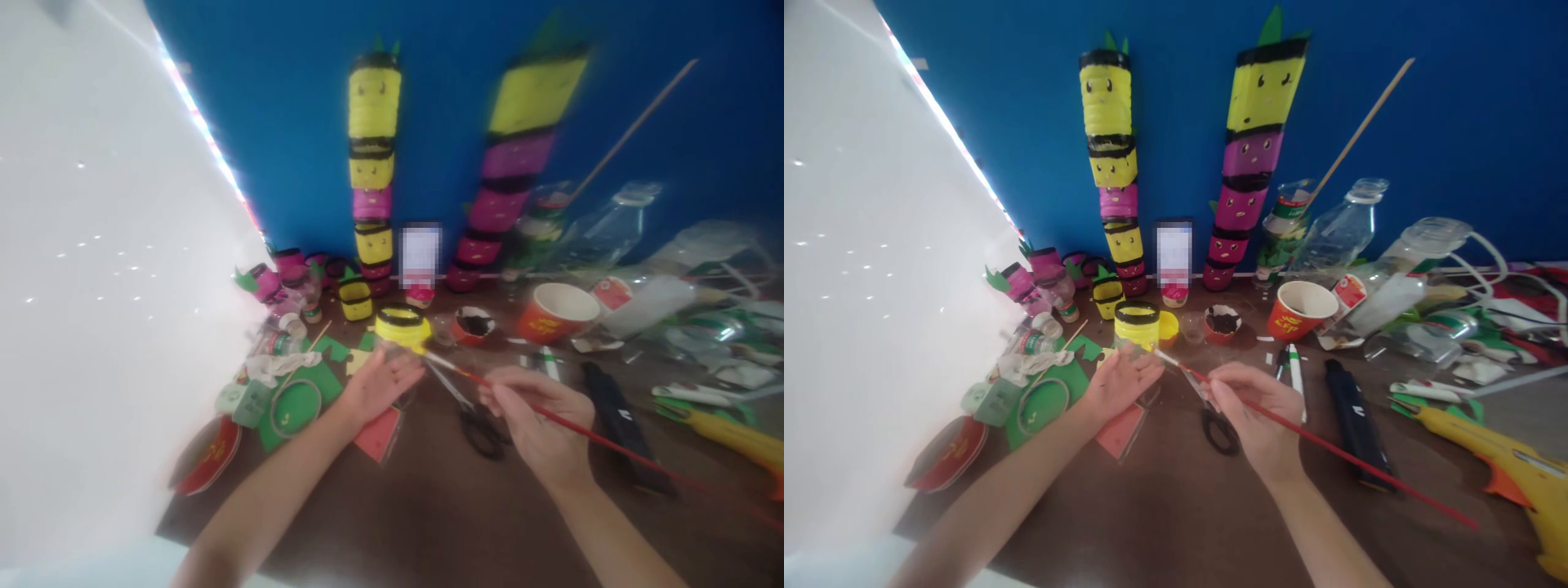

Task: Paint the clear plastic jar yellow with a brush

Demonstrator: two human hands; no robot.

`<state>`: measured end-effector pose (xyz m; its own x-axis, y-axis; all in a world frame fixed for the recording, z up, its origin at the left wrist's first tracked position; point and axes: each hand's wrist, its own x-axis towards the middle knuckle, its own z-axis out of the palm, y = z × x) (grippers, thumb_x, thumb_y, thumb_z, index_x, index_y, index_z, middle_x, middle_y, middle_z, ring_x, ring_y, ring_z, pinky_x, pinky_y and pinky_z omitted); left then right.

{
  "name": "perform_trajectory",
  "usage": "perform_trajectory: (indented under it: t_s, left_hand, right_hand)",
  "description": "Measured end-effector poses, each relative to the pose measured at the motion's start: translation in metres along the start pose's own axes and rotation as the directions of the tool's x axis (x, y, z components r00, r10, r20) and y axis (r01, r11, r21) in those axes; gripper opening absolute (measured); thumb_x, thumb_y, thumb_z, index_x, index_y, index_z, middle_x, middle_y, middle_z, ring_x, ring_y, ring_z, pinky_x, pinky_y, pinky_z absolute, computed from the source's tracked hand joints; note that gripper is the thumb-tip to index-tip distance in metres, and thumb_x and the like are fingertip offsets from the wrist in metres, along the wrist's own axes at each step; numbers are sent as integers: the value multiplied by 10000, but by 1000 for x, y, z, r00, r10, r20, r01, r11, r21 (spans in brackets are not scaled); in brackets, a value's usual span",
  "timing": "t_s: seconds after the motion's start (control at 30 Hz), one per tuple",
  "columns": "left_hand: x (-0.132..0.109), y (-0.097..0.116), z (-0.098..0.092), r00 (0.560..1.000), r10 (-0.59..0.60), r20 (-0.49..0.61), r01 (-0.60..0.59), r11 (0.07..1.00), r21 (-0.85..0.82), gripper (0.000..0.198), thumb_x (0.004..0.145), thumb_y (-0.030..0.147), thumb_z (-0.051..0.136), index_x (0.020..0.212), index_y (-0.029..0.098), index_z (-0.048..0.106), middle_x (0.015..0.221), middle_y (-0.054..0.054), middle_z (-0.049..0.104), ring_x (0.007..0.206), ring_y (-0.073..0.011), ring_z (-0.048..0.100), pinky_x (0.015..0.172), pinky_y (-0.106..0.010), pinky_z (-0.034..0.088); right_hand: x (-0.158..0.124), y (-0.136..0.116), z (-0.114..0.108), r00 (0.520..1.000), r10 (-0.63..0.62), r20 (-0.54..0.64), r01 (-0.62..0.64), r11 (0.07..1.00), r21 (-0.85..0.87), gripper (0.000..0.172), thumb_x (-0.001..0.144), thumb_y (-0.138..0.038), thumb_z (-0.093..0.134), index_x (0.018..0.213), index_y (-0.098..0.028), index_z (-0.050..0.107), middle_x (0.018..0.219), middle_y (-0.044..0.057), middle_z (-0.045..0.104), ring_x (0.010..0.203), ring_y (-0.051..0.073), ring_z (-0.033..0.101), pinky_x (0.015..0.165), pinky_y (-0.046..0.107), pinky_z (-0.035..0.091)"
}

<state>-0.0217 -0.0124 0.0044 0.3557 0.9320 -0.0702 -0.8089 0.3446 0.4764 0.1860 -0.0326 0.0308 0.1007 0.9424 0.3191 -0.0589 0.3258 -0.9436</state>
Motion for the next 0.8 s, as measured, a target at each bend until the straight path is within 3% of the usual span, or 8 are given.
perform_trajectory:
  t_s: [0.23,0.4,0.5,0.6,0.8]
  left_hand:
    - [0,-1,-2,999,4,32,-6,999,44,219,723,293,663,915,200,617,1027,-72,669,1042,-212,596,1057,-441,298]
    - [0,1,0,999,24,23,-25,999,37,244,723,309,667,937,200,623,1051,-82,663,1071,-213,580,1053,-437,310]
    - [0,0,1,999,38,20,-39,998,47,237,729,292,663,946,206,622,1031,-70,668,1061,-207,585,1051,-431,316]
    - [0,0,1,998,44,40,-46,998,49,197,736,263,657,921,213,617,1042,-64,669,1052,-197,592,1054,-430,312]
    - [1,0,-1,999,48,25,-49,998,33,215,730,278,662,927,211,611,1072,-74,657,1077,-201,582,1061,-429,300]
  right_hand:
    - [1,-11,10,1000,-4,12,5,988,-154,98,741,-295,676,704,-205,667,636,13,669,513,129,634,459,205,535]
    - [3,-1,2,997,-34,-67,26,994,-110,78,731,-279,687,733,-204,666,651,6,670,530,127,641,490,214,548]
    - [-1,-2,4,999,-37,-34,35,997,-70,77,732,-271,687,736,-198,662,687,10,676,535,126,642,463,204,533]
    - [-2,-10,11,1000,-22,19,24,989,-148,88,749,-278,666,714,-198,662,668,13,676,535,127,643,477,203,538]
    - [0,-15,11,992,-122,-39,111,971,-213,74,757,-265,657,710,-208,657,639,0,659,529,120,637,484,198,536]
